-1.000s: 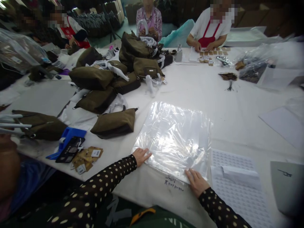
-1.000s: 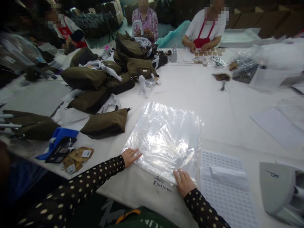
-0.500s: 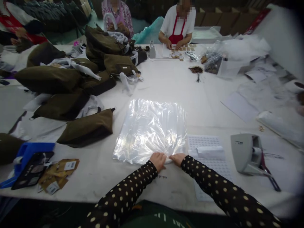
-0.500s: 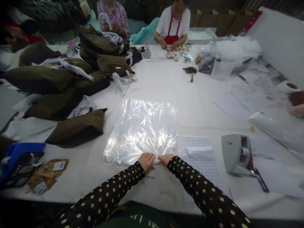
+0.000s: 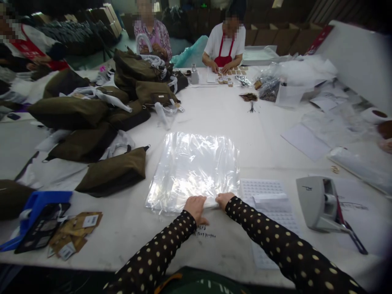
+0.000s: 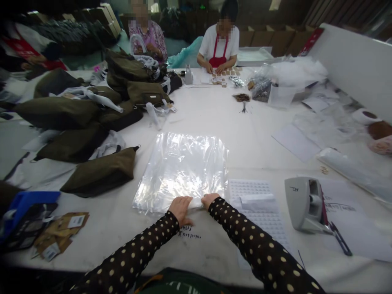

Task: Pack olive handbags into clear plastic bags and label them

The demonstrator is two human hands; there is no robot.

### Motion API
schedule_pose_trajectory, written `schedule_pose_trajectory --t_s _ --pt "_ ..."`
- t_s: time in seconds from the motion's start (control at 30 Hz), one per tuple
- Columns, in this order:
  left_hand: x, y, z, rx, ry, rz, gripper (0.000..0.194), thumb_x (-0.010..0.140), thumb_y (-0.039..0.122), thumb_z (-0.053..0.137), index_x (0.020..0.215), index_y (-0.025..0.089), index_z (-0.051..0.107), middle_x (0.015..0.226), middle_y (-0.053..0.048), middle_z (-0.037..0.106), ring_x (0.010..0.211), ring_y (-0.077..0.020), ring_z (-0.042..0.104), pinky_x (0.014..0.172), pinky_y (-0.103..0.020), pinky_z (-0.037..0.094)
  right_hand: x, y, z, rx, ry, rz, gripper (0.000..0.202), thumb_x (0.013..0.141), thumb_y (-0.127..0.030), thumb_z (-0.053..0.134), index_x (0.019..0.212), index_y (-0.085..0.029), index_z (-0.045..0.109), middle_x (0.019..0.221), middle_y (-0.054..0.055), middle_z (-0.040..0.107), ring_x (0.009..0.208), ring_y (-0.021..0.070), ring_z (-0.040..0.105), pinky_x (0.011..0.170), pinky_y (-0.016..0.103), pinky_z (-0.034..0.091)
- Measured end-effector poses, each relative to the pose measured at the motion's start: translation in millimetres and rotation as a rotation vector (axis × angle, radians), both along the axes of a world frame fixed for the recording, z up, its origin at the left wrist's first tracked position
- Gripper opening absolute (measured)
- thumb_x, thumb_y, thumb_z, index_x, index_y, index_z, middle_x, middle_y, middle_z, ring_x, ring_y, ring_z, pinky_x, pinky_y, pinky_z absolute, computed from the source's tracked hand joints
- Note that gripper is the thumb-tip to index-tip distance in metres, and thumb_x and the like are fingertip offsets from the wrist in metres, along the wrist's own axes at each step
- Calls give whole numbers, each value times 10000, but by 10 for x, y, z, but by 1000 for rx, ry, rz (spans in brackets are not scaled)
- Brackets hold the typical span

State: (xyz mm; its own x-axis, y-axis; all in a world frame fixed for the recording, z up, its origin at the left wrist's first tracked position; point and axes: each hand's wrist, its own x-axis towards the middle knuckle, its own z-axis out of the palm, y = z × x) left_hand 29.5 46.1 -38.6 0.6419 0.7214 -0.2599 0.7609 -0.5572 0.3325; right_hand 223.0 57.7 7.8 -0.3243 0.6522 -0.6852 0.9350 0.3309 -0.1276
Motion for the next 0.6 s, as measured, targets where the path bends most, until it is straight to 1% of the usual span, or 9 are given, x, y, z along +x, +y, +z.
schedule_pose_trajectory --t_s 0.03,0.07,0.1,0.2,0.3,0.4,0.5,0.53,0.6 --pt "-162 -19 33 32 7 49 834 553 431 771 1277 197 430 1225 -105 544 1124 -281 479 1006 -425 326 -7 88 86 -8 -13 28 178 868 -234 520 986 -133 608 1008 65 625 880 175 605 753 360 499" --pt "-343 -26 67 65 19 106 881 547 401 781 1309 185 394 1256 -126 518 1156 -304 452 1031 -464 279 -20 171 188 -6 -24 53 167 857 -205 527 971 -125 619 1001 79 629 883 185 609 749 361 500" --pt "-530 -18 97 98 34 168 851 580 380 763 1316 172 389 1259 -145 513 1167 -322 442 1037 -497 252 -39 249 306 5 -32 76 166 844 -172 527 963 -119 630 998 99 630 891 201 612 744 359 498" --pt "-1004 70 164 200 58 333 601 743 352 608 1282 140 445 1251 -178 516 1180 -354 430 1020 -538 243 -138 444 718 73 -40 145 213 804 -102 508 956 -109 657 986 161 628 913 247 615 737 354 486" --pt "-1196 190 223 269 34 392 408 804 225 473 1202 161 533 1218 -125 565 1140 -289 491 993 -422 337 -304 613 1151 157 -51 223 240 799 -85 478 942 -119 667 963 167 630 900 246 619 730 341 478" --pt "-1211 351 381 318 -9 397 412 758 110 431 1135 179 584 1107 -74 642 981 -207 597 831 -278 460 -483 787 1564 247 -72 296 251 800 -75 452 915 -126 669 955 156 630 872 231 625 704 316 471" --pt "-1300 596 744 393 -51 387 407 724 90 425 1076 167 614 1028 -77 673 913 -207 621 726 -263 488 -550 893 2002 333 -111 341 254 792 -65 431 866 -120 667 928 140 632 821 228 631 644 299 459" --pt "-1366 681 920 423 -66 375 391 719 96 425 1046 163 628 1006 -79 679 902 -211 624 722 -269 490 -524 885 2165 365 -124 348 247 789 -70 428 846 -119 664 912 132 633 793 225 633 619 294 451" --pt "-1539 806 1357 471 -94 329 357 712 130 433 988 185 652 958 -61 691 867 -206 631 732 -277 491 -378 773 2510 449 -101 355 228 781 -91 426 800 -133 650 855 102 630 710 194 626 571 274 425"
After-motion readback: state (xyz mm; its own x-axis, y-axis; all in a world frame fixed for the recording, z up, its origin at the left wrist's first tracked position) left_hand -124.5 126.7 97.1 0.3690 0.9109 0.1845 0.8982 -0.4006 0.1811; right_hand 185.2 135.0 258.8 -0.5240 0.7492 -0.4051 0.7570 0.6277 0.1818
